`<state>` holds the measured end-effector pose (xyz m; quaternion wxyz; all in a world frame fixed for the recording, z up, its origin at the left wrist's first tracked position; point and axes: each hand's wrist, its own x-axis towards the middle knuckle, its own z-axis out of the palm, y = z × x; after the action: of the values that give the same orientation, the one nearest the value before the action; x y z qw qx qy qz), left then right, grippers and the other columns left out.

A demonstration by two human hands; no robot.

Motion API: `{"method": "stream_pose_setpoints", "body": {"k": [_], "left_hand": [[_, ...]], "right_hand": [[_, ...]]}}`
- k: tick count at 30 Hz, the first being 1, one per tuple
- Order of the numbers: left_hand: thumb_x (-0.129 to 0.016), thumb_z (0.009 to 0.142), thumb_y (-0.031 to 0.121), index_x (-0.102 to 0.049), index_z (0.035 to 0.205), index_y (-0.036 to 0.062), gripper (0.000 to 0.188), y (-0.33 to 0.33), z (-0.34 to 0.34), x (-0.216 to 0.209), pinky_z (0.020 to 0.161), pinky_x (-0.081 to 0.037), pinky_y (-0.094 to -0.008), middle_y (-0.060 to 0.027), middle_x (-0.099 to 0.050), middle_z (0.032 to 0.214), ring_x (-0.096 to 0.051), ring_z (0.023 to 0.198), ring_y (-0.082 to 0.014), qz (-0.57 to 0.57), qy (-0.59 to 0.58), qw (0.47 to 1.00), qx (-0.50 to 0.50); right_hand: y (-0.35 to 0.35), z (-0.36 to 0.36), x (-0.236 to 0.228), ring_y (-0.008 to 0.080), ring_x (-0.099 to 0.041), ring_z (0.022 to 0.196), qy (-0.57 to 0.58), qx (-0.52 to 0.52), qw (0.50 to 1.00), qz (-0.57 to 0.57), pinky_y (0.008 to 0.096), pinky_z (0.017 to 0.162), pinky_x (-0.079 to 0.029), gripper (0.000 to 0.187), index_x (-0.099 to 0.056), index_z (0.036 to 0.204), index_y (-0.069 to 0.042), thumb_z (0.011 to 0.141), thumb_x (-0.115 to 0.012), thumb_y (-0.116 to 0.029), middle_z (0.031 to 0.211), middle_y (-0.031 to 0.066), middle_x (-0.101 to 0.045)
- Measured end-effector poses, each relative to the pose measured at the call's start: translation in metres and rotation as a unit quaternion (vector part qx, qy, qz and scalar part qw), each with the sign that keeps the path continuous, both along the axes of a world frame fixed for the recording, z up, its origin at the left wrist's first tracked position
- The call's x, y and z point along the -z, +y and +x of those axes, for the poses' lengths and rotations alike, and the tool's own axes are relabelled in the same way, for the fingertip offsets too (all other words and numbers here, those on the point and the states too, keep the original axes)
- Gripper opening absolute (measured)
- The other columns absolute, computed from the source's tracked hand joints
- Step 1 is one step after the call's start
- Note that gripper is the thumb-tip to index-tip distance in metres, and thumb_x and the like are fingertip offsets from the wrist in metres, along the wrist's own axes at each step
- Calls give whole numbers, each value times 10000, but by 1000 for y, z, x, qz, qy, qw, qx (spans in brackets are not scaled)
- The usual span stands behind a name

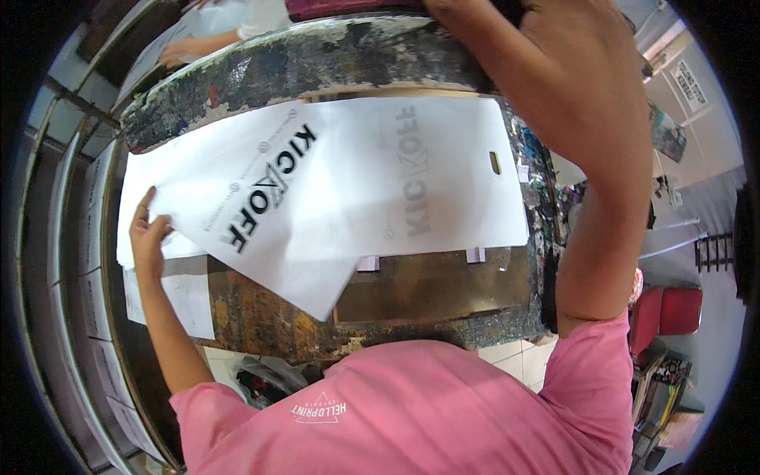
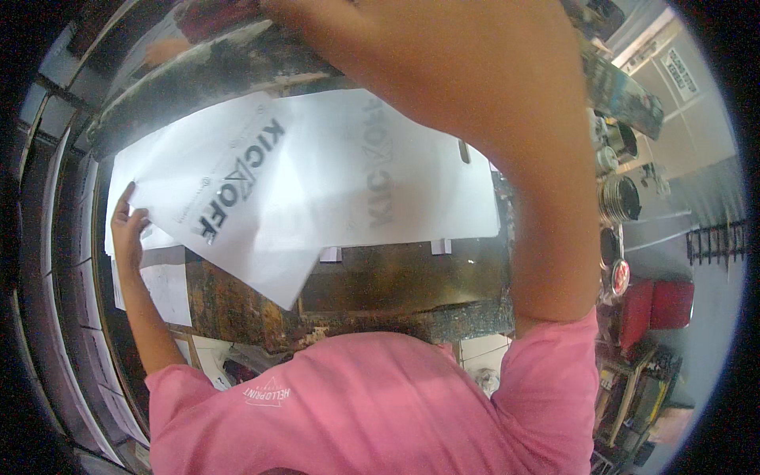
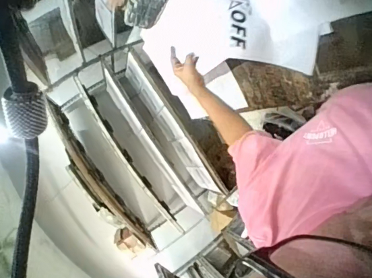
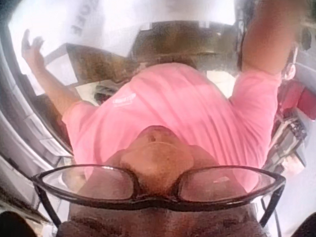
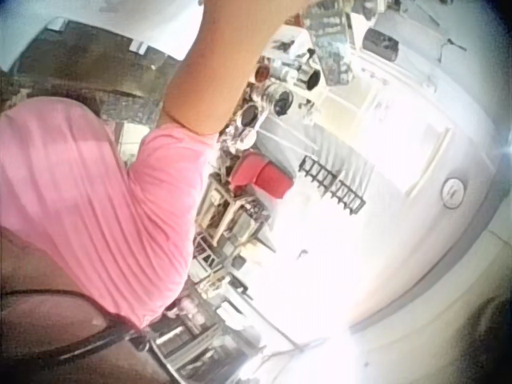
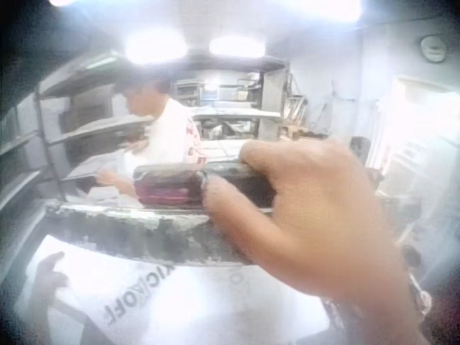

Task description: The person performs screen printing on plastic bags by placing a bag on a work surface and applying black ink through a screen using a squeegee.

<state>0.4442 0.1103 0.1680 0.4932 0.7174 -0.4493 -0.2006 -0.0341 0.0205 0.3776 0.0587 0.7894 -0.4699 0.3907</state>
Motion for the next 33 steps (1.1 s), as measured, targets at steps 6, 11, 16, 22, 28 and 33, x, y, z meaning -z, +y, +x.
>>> {"method": "stream_pose_setpoints", "body": {"k": [6, 11, 16, 22, 28, 33], "left_hand": [[-580, 818, 29, -508, 1475, 20, 662, -43, 153, 26, 732, -543, -288, -111, -640, 1198, -611, 833, -123, 78, -33, 996, -26], [-715, 915, 252, -426, 1517, 14, 709, -86, 142, 55, 1106, -415, -500, -293, -545, 1412, -469, 1368, -390, 6, -588, 791, -169], [-678, 950, 400, -505, 1478, 117, 624, -26, -247, 86, 1213, -249, -512, -197, -437, 1549, -353, 1469, -388, -30, -241, 891, 385], [-508, 1022, 477, -457, 1496, 79, 621, -62, -392, 141, 1236, -151, -579, -194, -345, 1607, -252, 1508, -415, -59, -346, 817, 458], [-535, 1003, 480, -532, 1409, 36, 602, -102, -447, 154, 1178, -266, -583, -199, -425, 1540, -371, 1423, -411, -86, -414, 786, 451], [-645, 954, 353, -649, 1096, 6, 375, -153, -518, 149, 735, -551, -479, -205, -687, 1041, -679, 851, -320, -29, -226, 870, 437]], "right_hand": [[-7, -9, 7, 219, -505, 476, 98, -51, 990, -87, 381, 600, -450, 499, -581, 596, -33, 914, -545, -416, 536, 107, -566], [-1, -7, 5, 204, -501, 526, 116, -13, 992, -39, 413, 730, -459, 513, -595, 670, -58, 953, -485, -472, 544, 61, -552], [0, -3, -7, 159, -491, 589, 155, -1, 985, 76, 408, 772, -468, 458, -599, 820, -91, 998, -425, -475, 612, 6, -534], [8, -6, -18, 144, -457, 608, 167, -25, 978, 124, 382, 783, -475, 459, -594, 857, -84, 1026, -396, -462, 649, -7, -522], [10, -18, -4, 153, -449, 577, 173, 20, 984, -26, 386, 707, -489, 496, -612, 803, -57, 1027, -399, -446, 610, 8, -511], [3, -15, -9, 148, -408, 493, 150, 39, 988, -23, 341, 552, -453, 520, -564, 634, -70, 1009, -417, -399, 525, 10, -460]]}}
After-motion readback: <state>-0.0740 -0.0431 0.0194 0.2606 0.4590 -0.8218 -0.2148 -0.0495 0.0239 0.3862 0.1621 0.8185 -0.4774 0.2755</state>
